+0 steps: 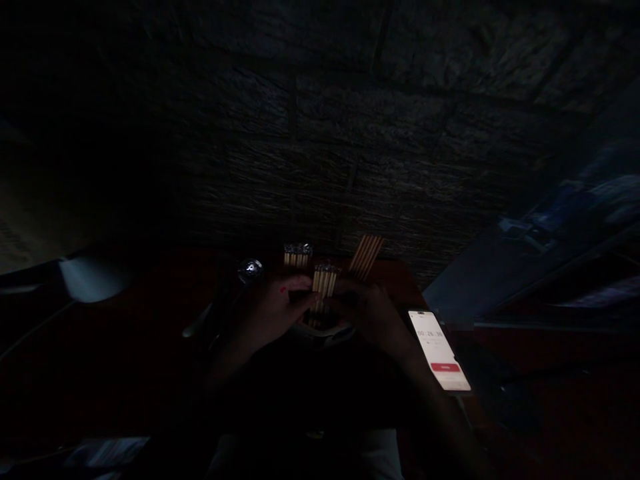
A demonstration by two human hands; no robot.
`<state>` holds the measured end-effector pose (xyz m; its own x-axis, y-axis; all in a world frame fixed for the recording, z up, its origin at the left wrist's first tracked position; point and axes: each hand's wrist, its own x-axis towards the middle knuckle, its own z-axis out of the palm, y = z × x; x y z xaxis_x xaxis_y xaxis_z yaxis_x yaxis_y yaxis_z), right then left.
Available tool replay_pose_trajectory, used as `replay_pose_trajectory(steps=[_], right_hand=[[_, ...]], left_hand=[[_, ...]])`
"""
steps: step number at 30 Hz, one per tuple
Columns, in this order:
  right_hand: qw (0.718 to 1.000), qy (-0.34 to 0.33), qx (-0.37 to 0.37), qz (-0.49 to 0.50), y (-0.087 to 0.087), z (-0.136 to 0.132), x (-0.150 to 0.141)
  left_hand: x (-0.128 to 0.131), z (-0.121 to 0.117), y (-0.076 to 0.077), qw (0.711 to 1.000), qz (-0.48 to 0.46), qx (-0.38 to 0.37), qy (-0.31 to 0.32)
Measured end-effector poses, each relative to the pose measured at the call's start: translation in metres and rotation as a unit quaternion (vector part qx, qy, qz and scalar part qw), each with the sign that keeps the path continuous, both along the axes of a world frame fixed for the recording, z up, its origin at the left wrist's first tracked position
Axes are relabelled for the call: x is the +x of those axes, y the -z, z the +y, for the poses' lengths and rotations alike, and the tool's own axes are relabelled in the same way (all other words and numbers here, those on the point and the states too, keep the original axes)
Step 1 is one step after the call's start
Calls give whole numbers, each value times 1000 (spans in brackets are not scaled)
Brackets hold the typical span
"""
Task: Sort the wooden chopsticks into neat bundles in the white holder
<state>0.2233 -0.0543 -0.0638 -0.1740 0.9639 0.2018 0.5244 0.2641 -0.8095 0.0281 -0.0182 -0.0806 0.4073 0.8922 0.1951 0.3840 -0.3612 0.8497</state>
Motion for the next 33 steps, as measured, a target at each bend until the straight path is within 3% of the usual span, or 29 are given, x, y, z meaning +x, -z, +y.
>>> replay_pose_trajectory(steps=[9,19,26,33], right_hand=[[999,-21,-28,11,-8,-3,1],[999,-13,-27,14,-3,-1,4],[999,-4,-46,15,-5,-1,2],[999,-11,-30,13,-5,-1,2]], left_hand=[[3,-3,-4,999,-35,-12,-2],[4,0,6,998,-66,-13,0],[7,-3,1,999,-10,7,-39],[8,-6,-2,999,-10,33,-31]])
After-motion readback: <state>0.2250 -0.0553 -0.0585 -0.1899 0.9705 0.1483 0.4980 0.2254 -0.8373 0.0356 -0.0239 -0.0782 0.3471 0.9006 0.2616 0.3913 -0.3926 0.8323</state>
